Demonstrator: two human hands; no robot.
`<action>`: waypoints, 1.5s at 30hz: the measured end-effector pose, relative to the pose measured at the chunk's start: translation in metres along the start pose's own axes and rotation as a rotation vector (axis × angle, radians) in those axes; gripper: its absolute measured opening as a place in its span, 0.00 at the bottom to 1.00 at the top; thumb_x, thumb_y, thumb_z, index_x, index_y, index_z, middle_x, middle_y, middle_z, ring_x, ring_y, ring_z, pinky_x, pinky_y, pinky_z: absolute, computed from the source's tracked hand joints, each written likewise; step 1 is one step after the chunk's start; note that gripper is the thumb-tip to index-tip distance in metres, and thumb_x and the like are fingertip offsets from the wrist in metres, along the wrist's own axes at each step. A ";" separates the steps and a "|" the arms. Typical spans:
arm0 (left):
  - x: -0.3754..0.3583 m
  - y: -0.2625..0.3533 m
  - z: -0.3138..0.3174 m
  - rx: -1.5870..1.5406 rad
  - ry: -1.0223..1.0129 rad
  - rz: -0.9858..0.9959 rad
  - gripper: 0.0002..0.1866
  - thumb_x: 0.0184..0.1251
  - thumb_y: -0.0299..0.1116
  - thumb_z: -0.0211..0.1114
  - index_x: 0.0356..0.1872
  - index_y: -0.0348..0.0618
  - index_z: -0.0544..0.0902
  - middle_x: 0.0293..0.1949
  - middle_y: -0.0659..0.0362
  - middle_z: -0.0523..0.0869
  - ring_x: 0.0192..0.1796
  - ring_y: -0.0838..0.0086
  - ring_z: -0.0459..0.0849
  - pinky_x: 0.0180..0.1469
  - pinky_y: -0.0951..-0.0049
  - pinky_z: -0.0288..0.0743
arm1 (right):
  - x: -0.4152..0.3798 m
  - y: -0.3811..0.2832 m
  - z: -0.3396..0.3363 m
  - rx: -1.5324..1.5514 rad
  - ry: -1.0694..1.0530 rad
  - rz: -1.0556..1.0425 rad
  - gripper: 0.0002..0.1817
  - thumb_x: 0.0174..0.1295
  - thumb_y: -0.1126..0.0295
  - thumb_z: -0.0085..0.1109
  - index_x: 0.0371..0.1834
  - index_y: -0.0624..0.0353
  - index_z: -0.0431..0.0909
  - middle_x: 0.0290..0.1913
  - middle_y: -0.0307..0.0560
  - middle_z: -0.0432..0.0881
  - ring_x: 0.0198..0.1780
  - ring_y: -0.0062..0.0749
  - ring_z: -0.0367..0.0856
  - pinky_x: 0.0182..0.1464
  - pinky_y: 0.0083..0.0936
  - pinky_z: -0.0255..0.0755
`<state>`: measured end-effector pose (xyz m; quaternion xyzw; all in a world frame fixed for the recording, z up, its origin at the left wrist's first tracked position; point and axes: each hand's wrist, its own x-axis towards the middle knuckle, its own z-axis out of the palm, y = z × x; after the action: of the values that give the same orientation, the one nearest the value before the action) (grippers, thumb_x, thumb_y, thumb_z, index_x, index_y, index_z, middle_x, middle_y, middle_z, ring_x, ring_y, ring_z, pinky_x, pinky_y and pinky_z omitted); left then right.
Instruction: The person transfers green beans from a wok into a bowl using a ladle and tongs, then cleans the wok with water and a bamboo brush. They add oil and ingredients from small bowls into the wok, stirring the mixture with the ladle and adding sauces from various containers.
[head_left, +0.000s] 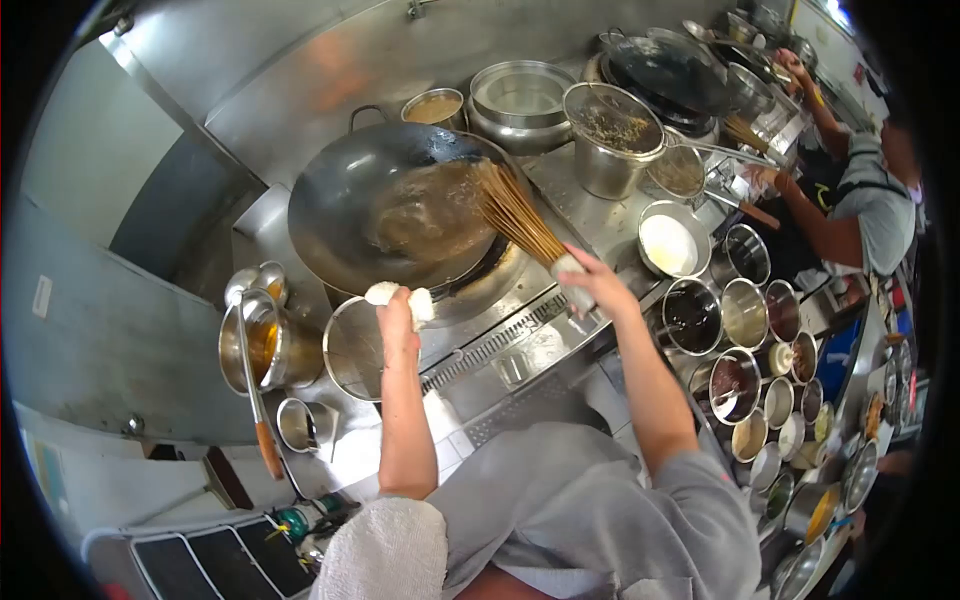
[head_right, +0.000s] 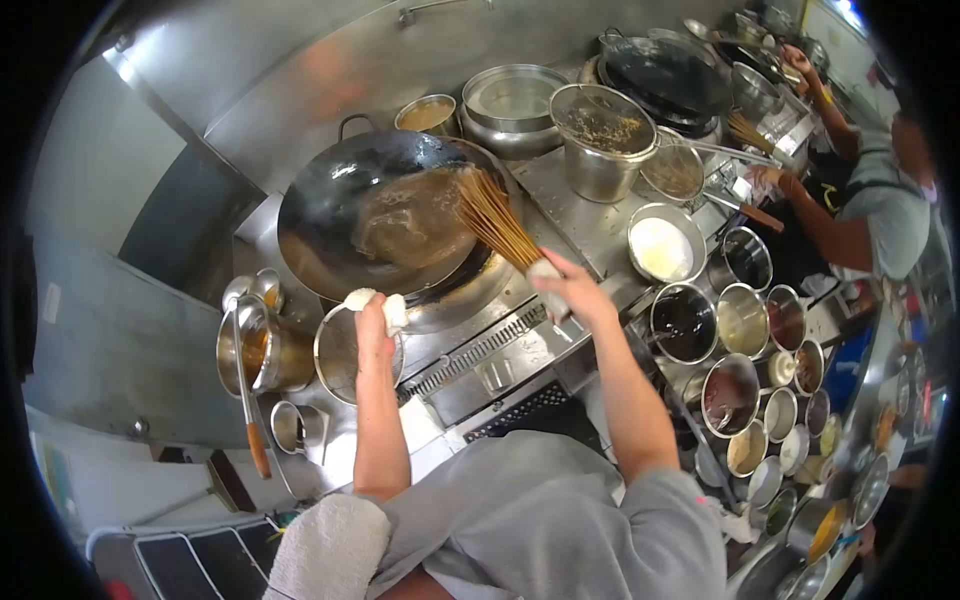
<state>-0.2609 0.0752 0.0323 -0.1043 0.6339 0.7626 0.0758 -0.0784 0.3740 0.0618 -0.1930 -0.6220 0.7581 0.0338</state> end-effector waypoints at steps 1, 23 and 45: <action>-0.003 0.000 -0.001 0.015 0.010 0.025 0.12 0.59 0.26 0.60 0.42 0.31 0.79 0.37 0.55 0.83 0.35 0.69 0.83 0.39 0.67 0.77 | -0.010 0.016 -0.009 0.130 -0.020 0.035 0.41 0.59 0.66 0.68 0.76 0.53 0.60 0.42 0.48 0.83 0.24 0.31 0.79 0.18 0.28 0.70; -0.075 -0.005 0.013 0.182 0.244 0.220 0.09 0.56 0.22 0.59 0.39 0.33 0.77 0.33 0.57 0.81 0.34 0.72 0.80 0.38 0.69 0.76 | -0.087 0.031 -0.077 0.082 0.018 0.206 0.47 0.54 0.75 0.70 0.78 0.54 0.54 0.37 0.45 0.80 0.22 0.28 0.77 0.17 0.27 0.71; -0.098 -0.071 0.003 0.324 0.251 0.652 0.16 0.55 0.23 0.64 0.45 0.33 0.72 0.34 0.53 0.85 0.34 0.71 0.86 0.40 0.68 0.81 | 0.075 -0.131 0.047 -0.715 -0.197 -0.755 0.43 0.53 0.64 0.71 0.75 0.53 0.63 0.62 0.48 0.80 0.63 0.37 0.77 0.67 0.32 0.67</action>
<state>-0.1485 0.0932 -0.0095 0.0238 0.7506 0.6178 -0.2334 -0.1884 0.3814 0.1752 0.1171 -0.8683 0.4482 0.1776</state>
